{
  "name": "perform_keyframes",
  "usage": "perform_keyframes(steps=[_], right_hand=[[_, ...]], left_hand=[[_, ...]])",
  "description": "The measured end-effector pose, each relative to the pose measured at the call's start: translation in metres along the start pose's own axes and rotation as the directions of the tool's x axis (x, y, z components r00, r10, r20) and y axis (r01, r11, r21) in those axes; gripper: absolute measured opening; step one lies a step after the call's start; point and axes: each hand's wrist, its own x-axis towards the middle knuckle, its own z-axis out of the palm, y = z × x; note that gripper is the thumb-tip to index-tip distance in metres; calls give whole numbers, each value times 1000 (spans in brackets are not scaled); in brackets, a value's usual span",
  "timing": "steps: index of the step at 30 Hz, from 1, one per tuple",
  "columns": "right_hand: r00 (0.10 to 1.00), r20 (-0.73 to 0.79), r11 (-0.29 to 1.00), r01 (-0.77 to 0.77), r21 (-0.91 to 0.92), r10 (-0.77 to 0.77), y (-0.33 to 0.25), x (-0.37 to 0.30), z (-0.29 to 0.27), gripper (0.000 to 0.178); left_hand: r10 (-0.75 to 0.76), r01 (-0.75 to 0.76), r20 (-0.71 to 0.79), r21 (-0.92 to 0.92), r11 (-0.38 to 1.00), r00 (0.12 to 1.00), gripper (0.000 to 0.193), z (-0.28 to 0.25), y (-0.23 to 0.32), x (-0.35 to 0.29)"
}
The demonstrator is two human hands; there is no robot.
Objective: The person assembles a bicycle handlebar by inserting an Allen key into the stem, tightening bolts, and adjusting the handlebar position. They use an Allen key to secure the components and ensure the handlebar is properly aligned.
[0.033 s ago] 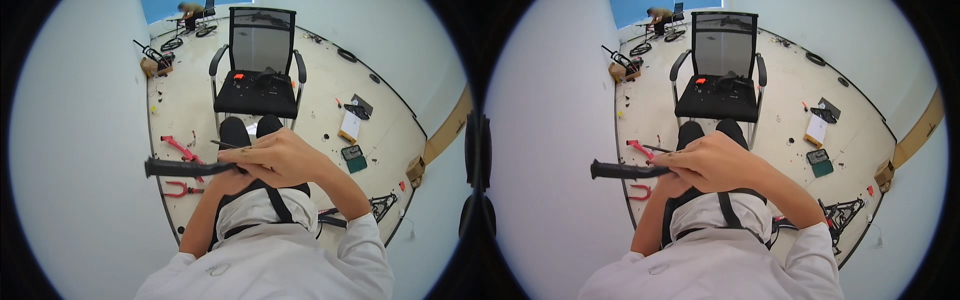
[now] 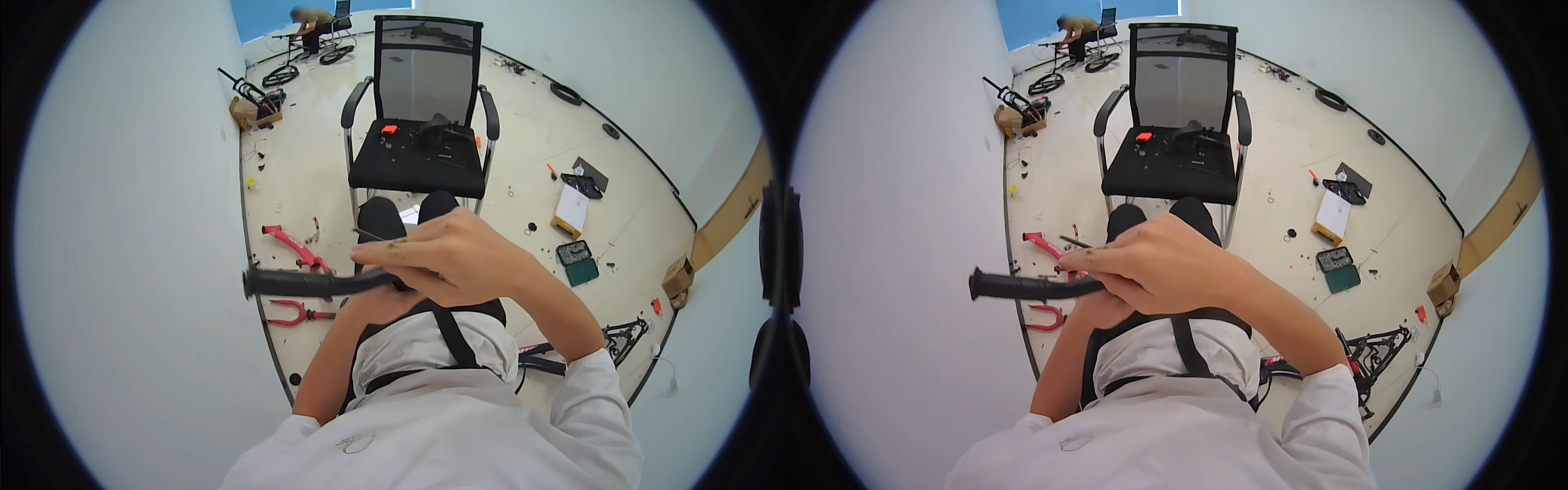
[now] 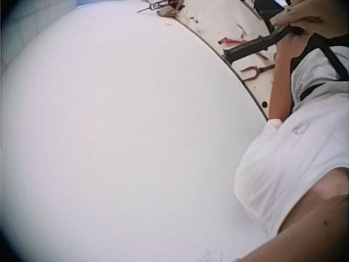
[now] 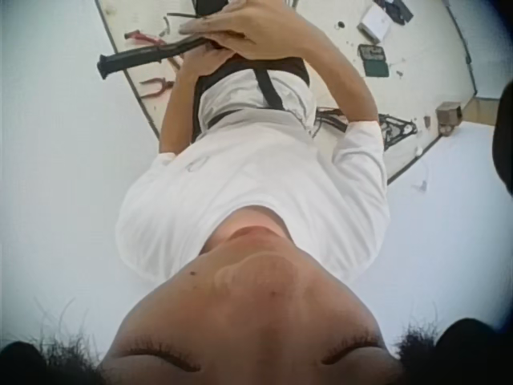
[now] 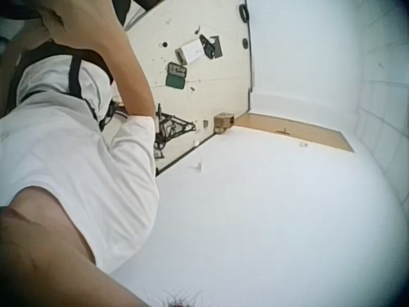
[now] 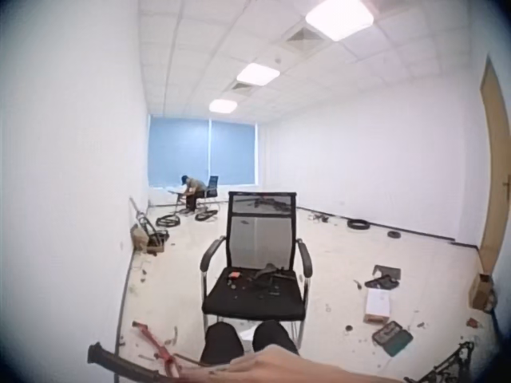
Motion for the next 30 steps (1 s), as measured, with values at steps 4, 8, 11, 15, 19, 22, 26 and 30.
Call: perform_keyframes(steps=[4, 8, 11, 15, 19, 22, 26, 30], right_hand=[[976, 140, 985, -170, -8, 169, 29, 19, -16, 23], [957, 91, 950, -286, 123, 276, 52, -4, -8, 21], [927, 53, 924, -374, 77, 371, 41, -28, -5, 19], [880, -119, 886, -464, -5, 460, 17, -59, 10, 15], [895, -76, 817, -363, 448, 439, -29, -64, 22, 8], [987, -153, 996, -44, 76, 55, -33, -52, 29, 7], [879, -321, 936, -331, 121, 353, 4, -53, -2, 12], [885, -321, 941, -297, 165, 336, 24, -70, -4, 29]], left_hand=[[-7, 6, 73, 14, 1000, 997, 36, -5, 8, 11], [-77, 67, -52, -169, 983, 996, 38, -18, 11, 11], [-73, 58, -138, -113, 992, 988, 39, -27, 7, 12], [-255, 234, -272, -108, 966, 928, 36, -36, -4, 9], [-209, 230, -326, 27, 973, 922, 37, -38, -20, 10], [-87, 150, -304, 189, 970, 949, 41, -20, -17, 15], [-271, 234, -225, -177, 956, 936, 37, -35, -7, 10], [-378, 262, -93, -570, 779, 921, 30, -37, 0, 12]])
